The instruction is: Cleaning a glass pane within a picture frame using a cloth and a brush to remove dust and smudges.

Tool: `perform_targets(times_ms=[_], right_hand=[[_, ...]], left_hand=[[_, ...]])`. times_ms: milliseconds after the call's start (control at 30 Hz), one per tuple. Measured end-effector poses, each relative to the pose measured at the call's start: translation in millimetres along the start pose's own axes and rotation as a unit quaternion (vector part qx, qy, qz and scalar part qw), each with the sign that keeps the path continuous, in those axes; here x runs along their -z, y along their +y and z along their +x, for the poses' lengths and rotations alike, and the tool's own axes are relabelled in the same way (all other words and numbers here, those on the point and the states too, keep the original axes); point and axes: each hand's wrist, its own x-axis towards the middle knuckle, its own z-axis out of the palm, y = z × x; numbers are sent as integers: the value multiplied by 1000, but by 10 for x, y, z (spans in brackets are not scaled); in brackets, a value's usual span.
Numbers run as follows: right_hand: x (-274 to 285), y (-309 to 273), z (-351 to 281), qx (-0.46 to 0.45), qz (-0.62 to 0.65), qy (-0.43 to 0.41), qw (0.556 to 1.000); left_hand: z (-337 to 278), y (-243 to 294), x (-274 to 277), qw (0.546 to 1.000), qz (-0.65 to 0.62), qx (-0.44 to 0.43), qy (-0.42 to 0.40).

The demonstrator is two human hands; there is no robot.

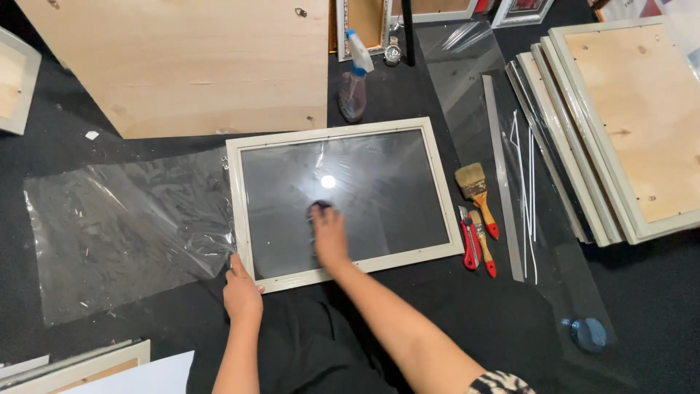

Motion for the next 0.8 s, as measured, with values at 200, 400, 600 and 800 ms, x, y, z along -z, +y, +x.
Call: perform_targets(times_ms=[200, 400, 600, 800], right_hand=[[-526, -621, -6, 258, -15, 36, 965], [210, 1309, 414, 61, -75, 16, 995], [536, 2851, 393, -216, -108, 104, 965], [-570, 801, 646, -72, -38, 103, 991]], left_hand=[[-211, 289, 391, 998, 52, 3, -38], [-65, 208, 302, 997, 41, 10, -59], [-300, 457, 593, 997, 51, 1, -50], [-195, 371, 414, 998, 52, 4, -25]])
